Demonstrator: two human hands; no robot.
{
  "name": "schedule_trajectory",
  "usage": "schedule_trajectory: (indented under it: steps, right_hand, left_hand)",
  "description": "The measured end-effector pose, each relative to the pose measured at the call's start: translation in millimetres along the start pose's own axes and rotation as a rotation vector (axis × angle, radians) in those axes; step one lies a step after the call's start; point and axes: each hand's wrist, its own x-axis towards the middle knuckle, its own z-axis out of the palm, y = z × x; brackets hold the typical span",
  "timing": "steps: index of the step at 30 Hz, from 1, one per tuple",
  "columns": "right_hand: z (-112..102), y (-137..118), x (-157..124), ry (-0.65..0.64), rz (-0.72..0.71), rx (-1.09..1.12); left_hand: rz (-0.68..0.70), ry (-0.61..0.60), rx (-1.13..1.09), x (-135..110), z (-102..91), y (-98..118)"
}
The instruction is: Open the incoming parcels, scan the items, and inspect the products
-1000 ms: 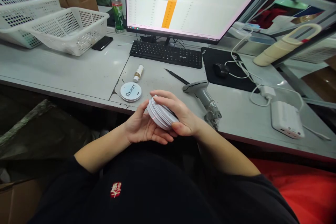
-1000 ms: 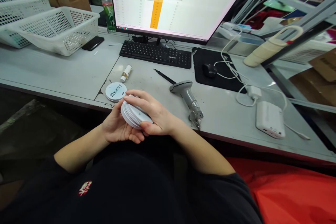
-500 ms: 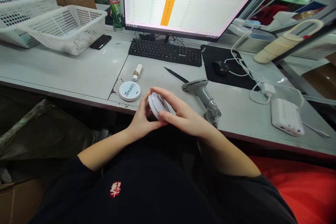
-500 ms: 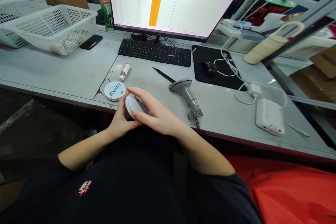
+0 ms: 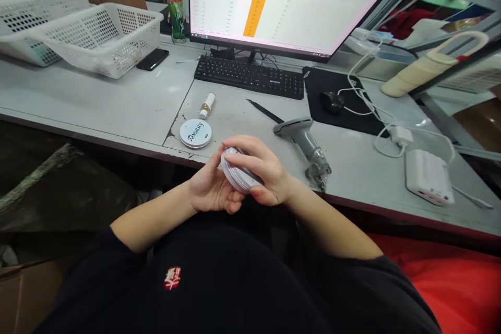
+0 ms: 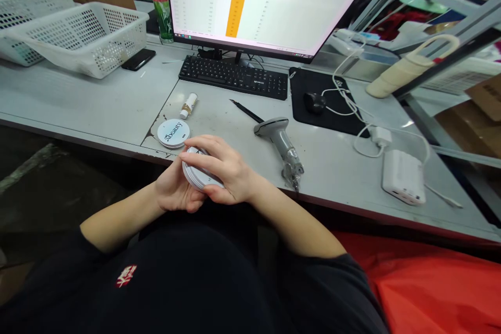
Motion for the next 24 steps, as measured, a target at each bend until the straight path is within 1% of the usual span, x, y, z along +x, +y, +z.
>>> schedule_trajectory:
  steps: [2, 3, 4, 5, 6, 8, 9, 10, 11, 13, 15, 17, 19, 21, 24]
  right_hand:
    - [-4, 0, 2, -0.035, -0.031, 0.021]
    - [-6, -1, 3, -0.047, -0.015, 0.025]
    - [-7, -3, 3, -0.053, 0.019, 0.022]
    - [-7, -6, 3, -0.051, 0.066, 0.013]
    - [-7, -8, 2, -0.044, 0.123, -0.001]
    - [-5, -11, -1, -0.027, 0.232, -0.04]
    - [-3, -12, -2, -0.016, 0.264, -0.058]
    - [-1, -13, -4, -0.003, 0.281, -0.072]
    - [2, -13, -5, 0.008, 0.29, -0.08]
    - [6, -14, -8, 0.03, 0.31, -0.086]
    - [9, -15, -11, 0.05, 0.365, -0.105]
    - [12, -16, -13, 0.075, 0.436, -0.124]
    - [14, -18, -13, 0.11, 0.471, -0.129]
    - [16, -18, -12, 0.163, 0.444, -0.136]
    - [15, -17, -10, 0.235, 0.29, -0.192]
  left_hand:
    - [-0.037, -0.038, -0.039, -1, 1.6, 0]
    - [-0.012, -0.024, -0.012, 0, 2.9, -2]
    - [0.049, 0.019, 0.049, 0, 3.8, -4]
    - [0.143, 0.088, 0.141, 1, 4.0, -7]
    - [0.269, 0.179, 0.261, 3, 3.0, -9]
    - [0.536, 0.373, 0.546, 6, -2.1, -14]
    - [0.632, 0.445, 0.689, 8, -5.4, -15]
    - [0.688, 0.49, 0.807, 10, -8.4, -15]
    - [0.714, 0.511, 0.882, 11, -10.5, -15]
    - [0.709, 0.508, 0.906, 12, -11.7, -14]
    - [0.696, 0.495, 0.844, 11, -10.8, -13]
    - [0.709, 0.523, 0.821, 9, -11.7, -13]
    - [0.744, 0.567, 0.859, 7, -15.5, -13]
    - [0.793, 0.574, 0.915, 6, -19.0, -15]
    - [0.901, 0.49, 0.927, 7, -15.0, -18]
